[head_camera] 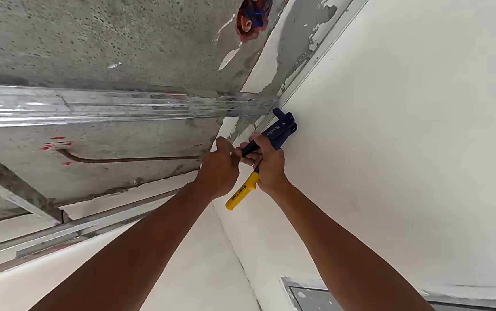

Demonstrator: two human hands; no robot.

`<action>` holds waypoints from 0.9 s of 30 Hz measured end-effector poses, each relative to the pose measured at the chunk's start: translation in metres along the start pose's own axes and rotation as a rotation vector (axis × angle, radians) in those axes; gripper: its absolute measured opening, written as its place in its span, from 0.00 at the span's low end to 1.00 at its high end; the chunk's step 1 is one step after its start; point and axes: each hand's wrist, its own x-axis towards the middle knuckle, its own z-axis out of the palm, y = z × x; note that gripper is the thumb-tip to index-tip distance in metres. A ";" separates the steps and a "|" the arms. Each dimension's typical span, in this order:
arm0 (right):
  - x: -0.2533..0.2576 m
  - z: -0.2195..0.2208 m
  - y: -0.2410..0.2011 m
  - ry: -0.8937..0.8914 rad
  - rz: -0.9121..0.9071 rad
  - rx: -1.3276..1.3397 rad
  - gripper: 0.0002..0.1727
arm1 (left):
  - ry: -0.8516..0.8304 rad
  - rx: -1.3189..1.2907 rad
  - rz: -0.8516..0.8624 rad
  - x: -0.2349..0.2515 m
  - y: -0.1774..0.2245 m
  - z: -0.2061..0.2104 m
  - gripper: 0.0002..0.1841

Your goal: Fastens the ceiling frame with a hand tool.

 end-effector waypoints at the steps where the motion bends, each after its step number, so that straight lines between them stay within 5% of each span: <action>1: 0.002 0.002 0.001 0.043 -0.044 -0.039 0.17 | -0.010 -0.029 0.007 -0.004 0.002 0.002 0.18; 7: 0.004 0.007 0.001 0.139 -0.115 -0.119 0.23 | -0.086 -0.048 0.043 -0.009 0.005 0.003 0.18; 13: -0.018 -0.021 -0.019 -0.146 0.257 0.109 0.19 | -0.034 0.062 0.053 0.010 -0.010 -0.015 0.20; 18: -0.002 0.006 0.004 0.016 0.054 0.056 0.13 | -0.044 0.034 0.026 0.005 -0.004 -0.013 0.19; 27: 0.007 0.024 0.002 0.242 -0.096 -0.048 0.28 | -0.053 -0.006 0.027 -0.006 0.015 -0.012 0.16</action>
